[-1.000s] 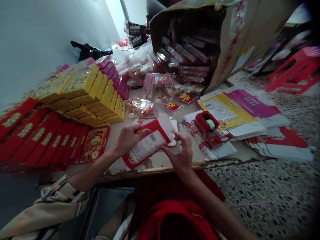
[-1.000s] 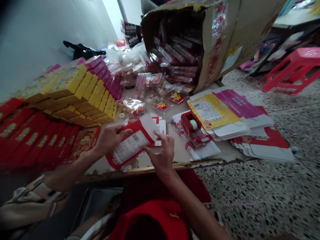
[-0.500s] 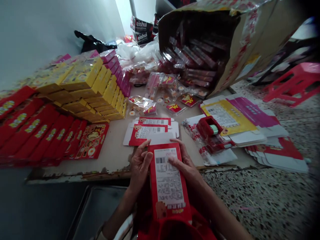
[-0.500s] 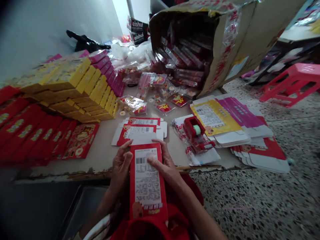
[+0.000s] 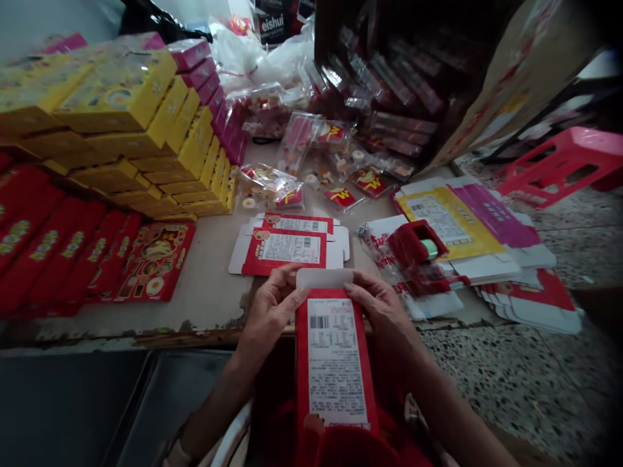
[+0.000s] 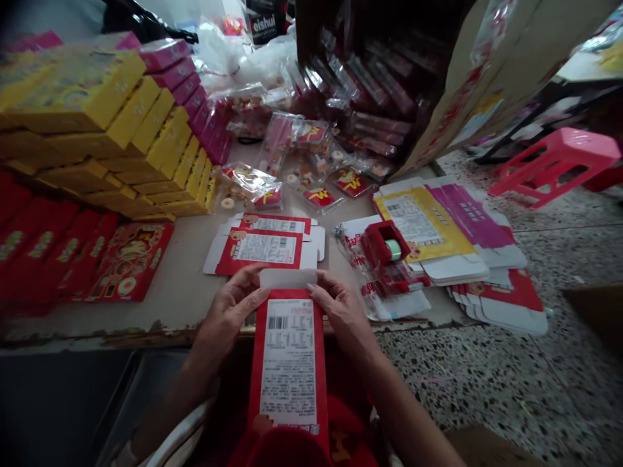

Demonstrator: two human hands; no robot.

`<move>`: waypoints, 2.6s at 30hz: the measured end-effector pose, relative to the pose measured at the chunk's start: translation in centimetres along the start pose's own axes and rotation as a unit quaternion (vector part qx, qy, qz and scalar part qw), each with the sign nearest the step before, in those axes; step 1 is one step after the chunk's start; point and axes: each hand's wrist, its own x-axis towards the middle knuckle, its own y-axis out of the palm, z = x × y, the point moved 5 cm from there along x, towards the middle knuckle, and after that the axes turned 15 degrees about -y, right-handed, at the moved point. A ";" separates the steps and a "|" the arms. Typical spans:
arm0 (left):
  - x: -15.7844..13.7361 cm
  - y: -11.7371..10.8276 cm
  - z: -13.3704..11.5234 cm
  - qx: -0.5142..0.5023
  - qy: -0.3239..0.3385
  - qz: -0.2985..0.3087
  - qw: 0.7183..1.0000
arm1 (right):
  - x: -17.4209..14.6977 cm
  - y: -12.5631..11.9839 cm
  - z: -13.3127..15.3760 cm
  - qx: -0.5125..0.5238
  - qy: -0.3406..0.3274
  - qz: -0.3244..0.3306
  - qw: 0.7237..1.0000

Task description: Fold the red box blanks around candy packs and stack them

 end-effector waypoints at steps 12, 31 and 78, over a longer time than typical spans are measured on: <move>0.4 1.5 -3.2 0.091 -0.008 -0.050 0.995 | 1.2 0.8 3.6 -0.066 -0.061 -0.033 0.995; -1.5 3.3 -6.1 -0.048 0.095 -0.077 0.991 | -2.8 -11.1 12.5 -0.388 -0.204 -0.161 0.884; 0.8 13.9 1.0 0.205 0.047 0.250 0.945 | -2.6 -6.1 11.4 -0.336 -0.131 0.358 0.861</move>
